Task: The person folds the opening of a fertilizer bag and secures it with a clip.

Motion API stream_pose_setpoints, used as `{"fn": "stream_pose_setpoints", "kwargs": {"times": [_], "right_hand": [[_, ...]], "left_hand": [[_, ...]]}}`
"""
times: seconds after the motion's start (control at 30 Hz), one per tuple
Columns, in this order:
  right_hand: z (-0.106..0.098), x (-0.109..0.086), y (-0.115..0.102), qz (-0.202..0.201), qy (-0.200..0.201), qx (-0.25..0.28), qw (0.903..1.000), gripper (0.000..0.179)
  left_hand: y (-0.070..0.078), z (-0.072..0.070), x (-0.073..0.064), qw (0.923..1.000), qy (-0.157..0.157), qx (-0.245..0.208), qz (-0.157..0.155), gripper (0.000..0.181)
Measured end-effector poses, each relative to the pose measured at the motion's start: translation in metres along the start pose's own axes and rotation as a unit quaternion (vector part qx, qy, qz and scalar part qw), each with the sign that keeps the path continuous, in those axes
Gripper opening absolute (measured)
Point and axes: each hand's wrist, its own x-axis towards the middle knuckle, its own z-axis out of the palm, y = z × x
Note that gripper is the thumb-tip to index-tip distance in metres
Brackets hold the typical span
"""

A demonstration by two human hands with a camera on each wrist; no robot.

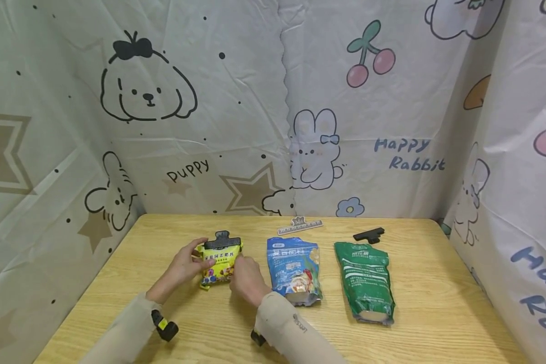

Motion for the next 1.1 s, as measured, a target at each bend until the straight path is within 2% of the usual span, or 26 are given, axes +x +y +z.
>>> {"fn": "stream_pose_setpoints", "kwargs": {"times": [0.17, 0.3, 0.53, 0.7, 0.93, 1.1], "right_hand": [[0.000, 0.001, 0.000, 0.004, -0.002, 0.005, 1.0000, 0.023], [0.000, 0.002, 0.000, 0.013, -0.005, 0.008, 0.9999, 0.022], [-0.004, 0.003, -0.002, 0.029, -0.023, 0.019, 0.9991, 0.019], [-0.004, 0.005, -0.002, 0.048, -0.036, 0.025, 0.9979, 0.017], [-0.002, 0.009, -0.003, 0.051, -0.027, 0.025, 0.9980, 0.007], [0.001, 0.012, -0.004, 0.060, -0.028, 0.024, 0.9975, 0.008]], "left_hand": [[-0.002, 0.002, -0.001, 0.9996, 0.011, -0.022, -0.013, 0.066], [-0.003, 0.004, 0.000, 0.9990, 0.017, -0.037, -0.020, 0.053], [-0.003, 0.006, 0.001, 0.9992, 0.015, -0.026, -0.028, 0.032], [0.000, 0.005, -0.001, 0.9992, 0.019, -0.019, -0.028, 0.031], [0.002, 0.005, 0.000, 0.9993, 0.015, -0.022, -0.027, 0.033], [0.002, 0.007, 0.002, 0.9994, 0.023, -0.003, -0.026, 0.046]]}}
